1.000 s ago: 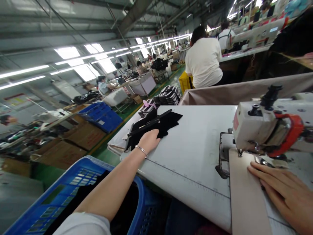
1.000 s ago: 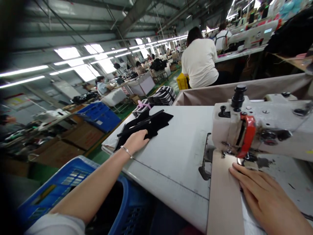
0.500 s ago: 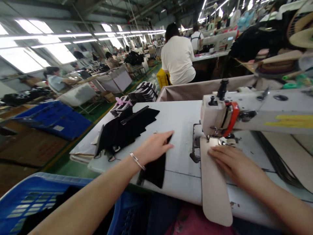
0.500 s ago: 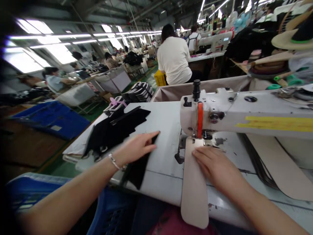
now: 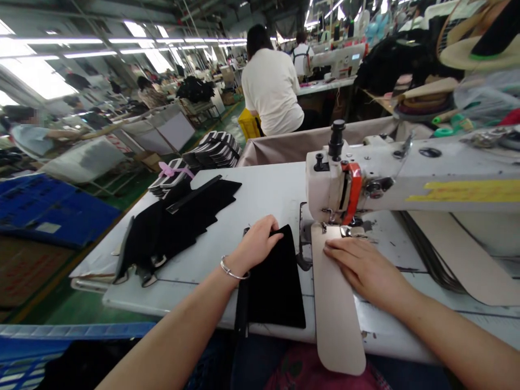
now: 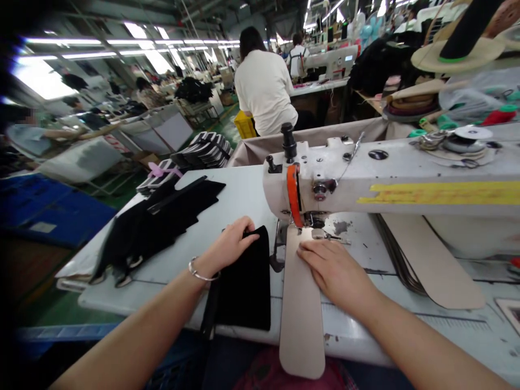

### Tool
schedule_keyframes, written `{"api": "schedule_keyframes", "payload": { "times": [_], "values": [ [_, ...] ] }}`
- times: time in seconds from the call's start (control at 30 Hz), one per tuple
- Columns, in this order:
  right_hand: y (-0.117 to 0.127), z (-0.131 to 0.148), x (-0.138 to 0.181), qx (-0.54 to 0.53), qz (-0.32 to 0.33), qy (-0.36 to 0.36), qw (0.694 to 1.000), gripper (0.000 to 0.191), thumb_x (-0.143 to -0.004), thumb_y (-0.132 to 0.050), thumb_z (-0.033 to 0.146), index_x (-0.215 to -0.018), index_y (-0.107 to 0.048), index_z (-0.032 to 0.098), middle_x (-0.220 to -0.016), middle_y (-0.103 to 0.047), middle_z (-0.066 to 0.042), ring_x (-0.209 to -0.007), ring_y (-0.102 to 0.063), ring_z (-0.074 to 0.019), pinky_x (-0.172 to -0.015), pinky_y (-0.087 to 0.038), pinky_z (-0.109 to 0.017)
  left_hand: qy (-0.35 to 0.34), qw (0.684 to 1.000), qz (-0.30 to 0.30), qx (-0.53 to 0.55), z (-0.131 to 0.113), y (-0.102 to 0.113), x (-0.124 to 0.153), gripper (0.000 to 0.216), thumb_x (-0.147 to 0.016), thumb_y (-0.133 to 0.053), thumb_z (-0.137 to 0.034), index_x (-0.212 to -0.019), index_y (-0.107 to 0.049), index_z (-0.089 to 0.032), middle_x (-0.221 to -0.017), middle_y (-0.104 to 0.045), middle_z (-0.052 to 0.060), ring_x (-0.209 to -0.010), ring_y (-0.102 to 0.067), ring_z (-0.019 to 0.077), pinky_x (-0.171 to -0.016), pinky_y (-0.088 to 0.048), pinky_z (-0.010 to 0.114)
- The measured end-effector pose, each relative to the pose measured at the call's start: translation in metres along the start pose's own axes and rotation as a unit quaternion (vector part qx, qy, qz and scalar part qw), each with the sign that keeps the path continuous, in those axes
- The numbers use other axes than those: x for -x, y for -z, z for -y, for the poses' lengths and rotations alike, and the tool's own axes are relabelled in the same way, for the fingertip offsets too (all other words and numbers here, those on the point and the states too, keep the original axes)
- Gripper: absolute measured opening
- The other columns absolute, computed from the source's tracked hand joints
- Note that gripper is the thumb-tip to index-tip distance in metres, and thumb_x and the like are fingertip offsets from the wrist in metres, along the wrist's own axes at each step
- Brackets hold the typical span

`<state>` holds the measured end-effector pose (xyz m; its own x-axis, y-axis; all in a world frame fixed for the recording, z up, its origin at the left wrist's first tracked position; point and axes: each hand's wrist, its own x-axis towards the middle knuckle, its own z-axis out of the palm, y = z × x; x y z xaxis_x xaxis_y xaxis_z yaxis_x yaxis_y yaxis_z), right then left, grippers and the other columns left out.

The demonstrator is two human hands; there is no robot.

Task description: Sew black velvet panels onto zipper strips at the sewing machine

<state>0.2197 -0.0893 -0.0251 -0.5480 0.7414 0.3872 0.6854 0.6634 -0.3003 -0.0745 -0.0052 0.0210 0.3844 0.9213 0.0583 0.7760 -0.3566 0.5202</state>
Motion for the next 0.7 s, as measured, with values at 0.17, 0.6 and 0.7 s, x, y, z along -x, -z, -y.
{"api": "schedule_keyframes", "payload": {
  "times": [0.17, 0.6, 0.7],
  "values": [
    [0.002, 0.003, -0.001, -0.001, 0.005, -0.019, 1.0, 0.035, -0.099, -0.05, 0.016, -0.133, -0.058, 0.021, -0.137, -0.062, -0.01, -0.125, -0.058, -0.0268, -0.105, -0.049, -0.052, -0.045, 0.963, 0.112, 0.239, -0.027, -0.007, -0.018, 0.013, -0.092, -0.062, -0.028, -0.099, -0.066, -0.017, -0.087, -0.07, 0.001, -0.079, -0.062, 0.0149, -0.074, -0.048, 0.027],
    [0.002, 0.006, 0.002, 0.037, 0.027, -0.031, 0.998, 0.046, -0.1, -0.047, 0.016, -0.145, -0.048, 0.019, -0.152, -0.051, -0.011, -0.126, -0.055, -0.0304, -0.103, -0.047, -0.051, -0.031, 0.996, 0.047, 0.067, -0.067, -0.041, -0.04, 0.01, -0.085, -0.065, -0.016, -0.086, -0.074, -0.016, -0.085, -0.076, 0.005, -0.077, -0.069, 0.0191, -0.064, -0.046, 0.026],
    [0.002, 0.006, 0.002, 0.037, 0.029, -0.034, 0.998, 0.048, -0.1, -0.047, 0.016, -0.147, -0.046, 0.019, -0.153, -0.049, -0.011, -0.128, -0.054, -0.0304, -0.104, -0.046, -0.051, -0.024, 0.998, 0.032, 0.046, -0.069, -0.042, -0.04, 0.01, -0.085, -0.064, -0.016, -0.083, -0.073, -0.016, -0.083, -0.076, 0.006, -0.075, -0.068, 0.02, -0.061, -0.045, 0.026]
  ]
}}
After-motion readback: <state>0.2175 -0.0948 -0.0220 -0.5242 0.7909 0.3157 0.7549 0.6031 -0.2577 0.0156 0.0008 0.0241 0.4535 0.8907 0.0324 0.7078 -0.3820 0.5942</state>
